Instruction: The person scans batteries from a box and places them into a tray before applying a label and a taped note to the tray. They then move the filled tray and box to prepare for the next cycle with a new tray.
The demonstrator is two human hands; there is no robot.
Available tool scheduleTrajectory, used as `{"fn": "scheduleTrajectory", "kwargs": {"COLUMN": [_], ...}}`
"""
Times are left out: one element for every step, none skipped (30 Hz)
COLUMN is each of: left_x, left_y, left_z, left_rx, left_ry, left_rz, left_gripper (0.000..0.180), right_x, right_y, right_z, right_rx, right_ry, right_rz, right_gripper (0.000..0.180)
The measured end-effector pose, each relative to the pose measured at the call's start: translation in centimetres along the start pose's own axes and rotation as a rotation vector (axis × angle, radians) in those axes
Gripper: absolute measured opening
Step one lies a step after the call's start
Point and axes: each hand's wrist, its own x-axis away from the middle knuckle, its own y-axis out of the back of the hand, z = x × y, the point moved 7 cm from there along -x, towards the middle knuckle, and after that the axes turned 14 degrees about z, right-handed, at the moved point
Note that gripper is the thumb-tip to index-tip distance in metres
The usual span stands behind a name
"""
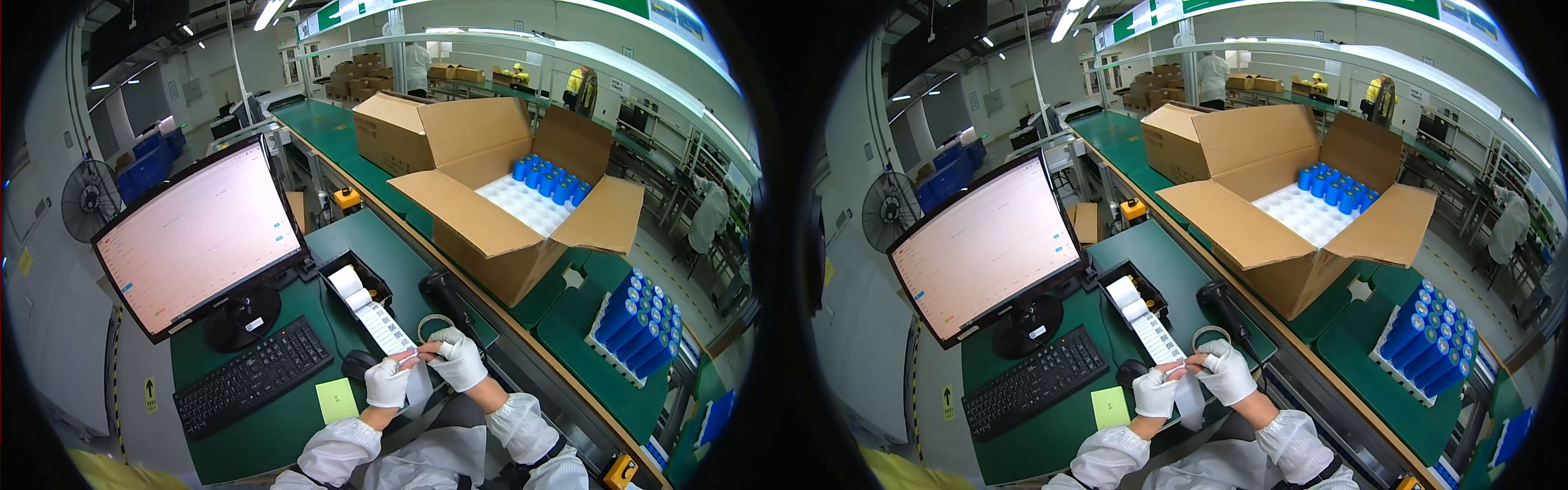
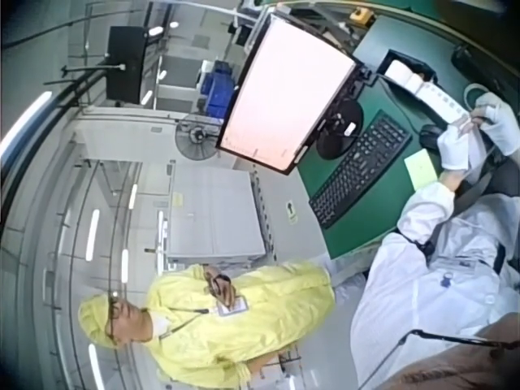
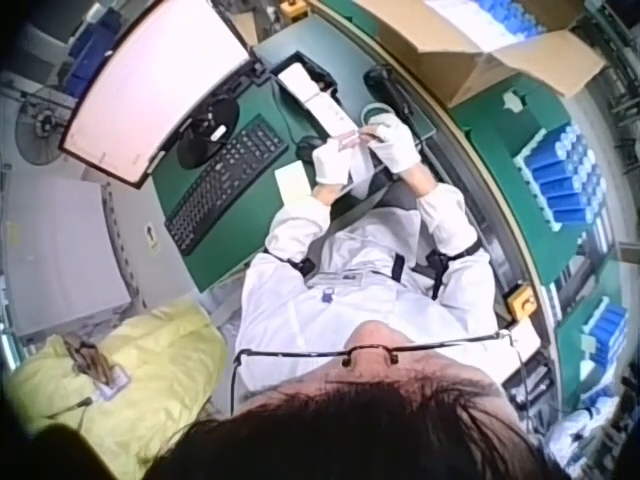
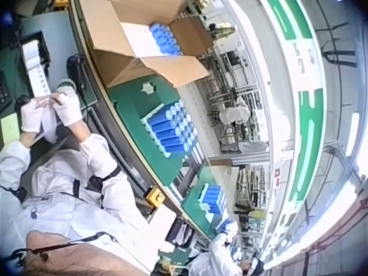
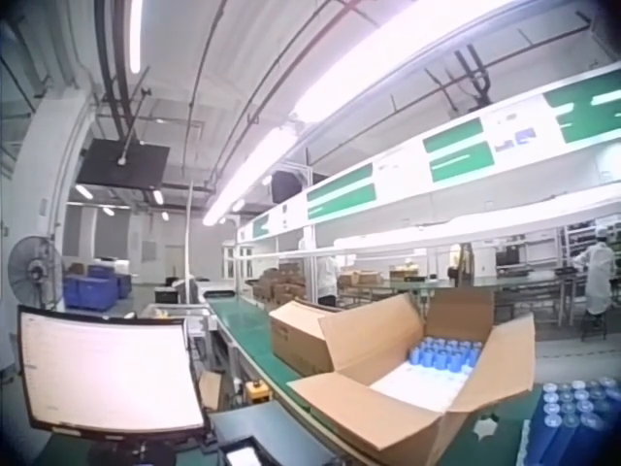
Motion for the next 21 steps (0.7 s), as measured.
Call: {"fn": "scheduleTrajectory", "kwargs": {"left_x": [0.0, 0.1, 0.2, 0.3, 0.4, 0.4, 0.5, 0.3, 0.5, 0.8, 0.9, 1.5, 2.1, 2.7, 3.2, 3.1, 3.0, 2.9, 2.6, 2.3, 2.1], "left_y": [0.1, 0.1, 0.1, 0.2, 0.2, 0.5, 0.7, 0.5, 0.5, 0.8, 0.8, 1.1, 1.7, 2.2, 2.2, 1.4, 0.4, -0.9, -2.9, -5.0, -7.3], "left_z": [0.0, -0.1, 0.0, 0.1, 0.1, 0.0, -0.8, -1.6, -1.1, -1.1, -2.1, -3.9, -6.1, -8.2, -9.8, -10.7, -12.6, -14.5, -15.7, -16.5, -16.9], "left_rx": [-0.018, -0.034, -0.034, -0.057, -0.081, -0.083, -0.244, -0.396, -0.461, -0.487, -0.597, -0.705, -0.762, -0.809, -0.689, -0.679, -0.488, -0.283, -0.191, -0.054, 0.037], "left_ry": [-0.002, -0.004, -0.007, -0.013, -0.019, -0.021, -0.056, -0.103, -0.042, -0.057, 0.079, 0.210, 0.100, -0.016, -0.109, -0.130, -0.275, -0.417, -0.414, -0.367, -0.300], "left_rz": [-0.001, 0.000, 0.001, -0.007, -0.014, -0.008, 0.029, 0.075, 0.121, 0.134, 0.227, 0.322, 0.270, 0.218, 0.198, 0.228, 0.274, 0.321, 0.385, 0.456, 0.544], "left_gripper": [0.019, 0.018, 0.018, 0.019, 0.022, 0.022, 0.028, 0.035, 0.050, 0.053, 0.053, 0.052, 0.048, 0.045, 0.037, 0.037, 0.033, 0.029, 0.031, 0.028, 0.027], "right_x": [0.0, 0.0, 0.1, 0.2, 0.3, 0.7, 1.0, 1.9, 3.1, 4.3, 5.8, 7.0, 7.9, 9.0, 9.7, 10.4, 10.8, 11.5, 12.3, 13.3, 14.3], "right_y": [0.1, 0.1, 0.1, 0.2, 0.5, 1.0, 1.4, 2.3, 3.0, 3.6, 4.3, 5.3, 6.1, 7.1, 8.0, 9.3, 10.2, 11.1, 11.9, 12.9, 13.6], "right_z": [0.3, 0.3, 0.6, 0.9, 1.3, 2.5, 3.6, 4.1, 4.4, 4.4, 3.8, 3.6, 3.4, 3.4, 3.5, 3.8, 4.5, 5.0, 5.3, 5.4, 5.7], "right_rx": [0.014, 0.015, 0.030, 0.045, 0.045, 0.142, 0.240, 0.251, 0.269, 0.288, 0.272, 0.288, 0.309, 0.334, 0.344, 0.355, 0.383, 0.419, 0.462, 0.480, 0.553], "right_ry": [0.019, 0.019, 0.050, 0.080, 0.079, 0.110, 0.139, 0.124, 0.097, 0.067, -0.009, -0.039, -0.092, -0.150, -0.169, -0.201, -0.205, -0.213, -0.240, -0.264, -0.271], "right_rz": [-0.013, -0.015, -0.031, -0.047, -0.052, -0.057, -0.063, -0.074, -0.081, -0.088, -0.125, -0.141, -0.134, -0.128, -0.103, -0.120, -0.097, -0.074, -0.059, -0.077, -0.071], "right_gripper": [0.020, 0.020, 0.021, 0.022, 0.022, 0.024, 0.026, 0.026, 0.028, 0.030, 0.027, 0.027, 0.025, 0.023, 0.020, 0.020, 0.021, 0.021, 0.021, 0.021, 0.020]}}
